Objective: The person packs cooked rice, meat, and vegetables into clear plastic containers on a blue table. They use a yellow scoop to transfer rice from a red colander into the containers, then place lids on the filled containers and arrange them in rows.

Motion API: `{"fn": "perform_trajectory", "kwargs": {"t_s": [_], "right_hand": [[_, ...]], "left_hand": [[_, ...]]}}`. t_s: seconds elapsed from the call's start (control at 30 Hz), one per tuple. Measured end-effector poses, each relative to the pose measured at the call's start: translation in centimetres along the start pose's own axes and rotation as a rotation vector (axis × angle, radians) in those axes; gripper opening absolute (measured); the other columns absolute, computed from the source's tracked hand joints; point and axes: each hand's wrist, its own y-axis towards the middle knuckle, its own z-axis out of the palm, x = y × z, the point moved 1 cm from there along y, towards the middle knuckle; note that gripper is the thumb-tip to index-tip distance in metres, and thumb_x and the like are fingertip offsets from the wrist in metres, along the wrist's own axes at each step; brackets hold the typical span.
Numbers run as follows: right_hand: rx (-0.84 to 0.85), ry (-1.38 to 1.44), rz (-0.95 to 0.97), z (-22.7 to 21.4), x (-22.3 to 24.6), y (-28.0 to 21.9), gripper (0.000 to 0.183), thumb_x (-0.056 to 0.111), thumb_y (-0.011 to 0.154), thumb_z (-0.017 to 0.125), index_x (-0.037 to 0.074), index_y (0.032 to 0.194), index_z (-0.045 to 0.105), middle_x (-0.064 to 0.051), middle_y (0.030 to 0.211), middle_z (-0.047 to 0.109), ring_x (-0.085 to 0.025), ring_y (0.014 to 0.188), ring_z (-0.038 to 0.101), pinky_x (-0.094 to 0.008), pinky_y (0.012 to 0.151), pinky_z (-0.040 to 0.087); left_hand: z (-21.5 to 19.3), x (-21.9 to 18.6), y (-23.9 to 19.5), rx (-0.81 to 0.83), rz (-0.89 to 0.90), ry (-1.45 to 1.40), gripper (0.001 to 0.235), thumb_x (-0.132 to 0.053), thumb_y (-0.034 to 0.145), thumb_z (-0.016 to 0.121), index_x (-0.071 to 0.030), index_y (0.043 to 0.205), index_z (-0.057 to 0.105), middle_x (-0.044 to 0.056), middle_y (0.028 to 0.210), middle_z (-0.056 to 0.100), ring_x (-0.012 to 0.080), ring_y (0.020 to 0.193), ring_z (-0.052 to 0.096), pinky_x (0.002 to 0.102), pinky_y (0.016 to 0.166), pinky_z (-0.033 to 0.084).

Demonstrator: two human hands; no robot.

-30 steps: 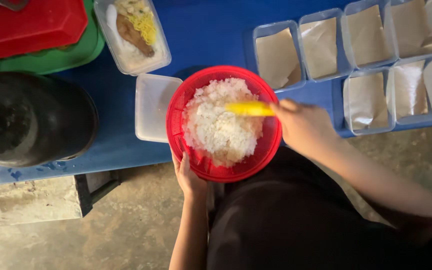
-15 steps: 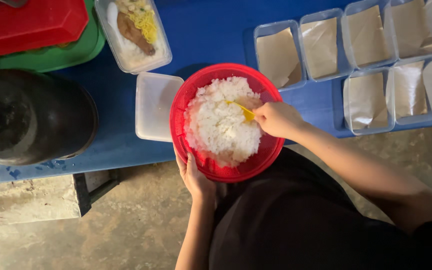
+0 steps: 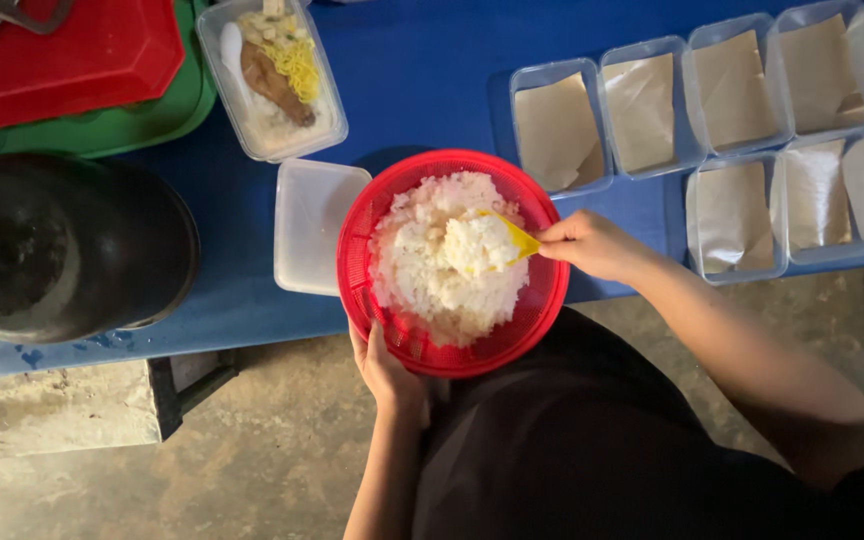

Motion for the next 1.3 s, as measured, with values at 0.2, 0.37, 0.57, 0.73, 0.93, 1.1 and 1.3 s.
{"fn": "perform_trajectory", "kwargs": {"t_s": [0.2, 0.37, 0.57, 0.73, 0.93, 1.1, 1.3], "right_hand": [[0.027, 0.117, -0.002, 0.6, -1.3, -0.2, 0.033, 0.017, 0.091, 0.067, 0.003, 0.119, 0.076, -0.005, 0.097, 0.082, -0.007, 0.087, 0.068, -0.026, 0.079, 0.054], [0.005, 0.224, 0.1, -1.3, -1.9, -1.4, 0.034, 0.018, 0.09, 0.07, 0.004, 0.12, 0.079, -0.003, 0.083, 0.071, -0.008, 0.071, 0.056, -0.026, 0.063, 0.044], [-0.303, 0.421, 0.201, -6.5, -4.7, -1.7, 0.026, 0.017, 0.092, 0.07, 0.001, 0.111, 0.077, -0.001, 0.075, 0.063, -0.007, 0.058, 0.044, -0.025, 0.05, 0.033], [-0.657, 0.13, 0.023, -6.8, -7.0, 2.1, 0.024, 0.017, 0.094, 0.073, 0.001, 0.111, 0.077, -0.009, 0.08, 0.068, -0.015, 0.064, 0.057, -0.032, 0.056, 0.042], [-0.843, -0.527, 0.079, -4.3, -6.7, 4.1, 0.02, 0.017, 0.1, 0.06, 0.009, 0.106, 0.078, -0.02, 0.09, 0.072, -0.042, 0.085, 0.067, -0.052, 0.075, 0.053], [-0.916, -0.593, 0.084, -2.8, -4.2, 3.1, 0.041, 0.012, 0.091, 0.061, 0.015, 0.13, 0.072, -0.017, 0.093, 0.071, -0.039, 0.083, 0.069, -0.051, 0.069, 0.054], [-0.923, -0.594, 0.106, -3.0, -2.4, 2.1, 0.051, 0.009, 0.089, 0.065, 0.019, 0.139, 0.067, -0.014, 0.093, 0.067, -0.038, 0.079, 0.068, -0.05, 0.067, 0.055]], "left_hand": [[-0.5, 0.2, 1.1, -0.044, 0.035, 0.111, 0.041, -0.008, 0.102, 0.047, 0.0, 0.142, 0.053, 0.014, 0.133, 0.063, 0.0237, 0.116, 0.063, 0.039, 0.1, 0.052], [-0.9, -0.2, 2.3, -0.063, 0.185, 0.422, 0.037, -0.012, 0.106, 0.047, 0.003, 0.139, 0.056, 0.015, 0.13, 0.064, 0.0207, 0.115, 0.062, 0.035, 0.1, 0.051], [-0.6, -1.2, 3.5, -0.014, 0.284, 0.511, 0.039, -0.016, 0.107, 0.044, 0.003, 0.14, 0.053, 0.013, 0.134, 0.063, 0.0201, 0.119, 0.062, 0.033, 0.103, 0.05], [0.1, -1.5, 3.6, -0.038, 0.253, 0.56, 0.039, -0.016, 0.108, 0.043, 0.002, 0.141, 0.053, 0.013, 0.133, 0.063, 0.0192, 0.118, 0.061, 0.032, 0.102, 0.05], [0.0, -1.6, 3.3, -0.021, 0.26, 0.558, 0.039, -0.017, 0.11, 0.043, 0.003, 0.141, 0.053, 0.012, 0.132, 0.063, 0.0179, 0.117, 0.06, 0.031, 0.102, 0.049], [0.0, -1.6, 3.1, -0.037, 0.265, 0.589, 0.038, -0.017, 0.11, 0.043, 0.004, 0.141, 0.053, 0.012, 0.132, 0.063, 0.0173, 0.117, 0.06, 0.031, 0.102, 0.048], [0.2, -1.8, 3.0, -0.026, 0.245, 0.566, 0.038, -0.017, 0.11, 0.042, 0.003, 0.14, 0.053, 0.011, 0.13, 0.063, 0.0163, 0.114, 0.06, 0.031, 0.1, 0.049]]}}
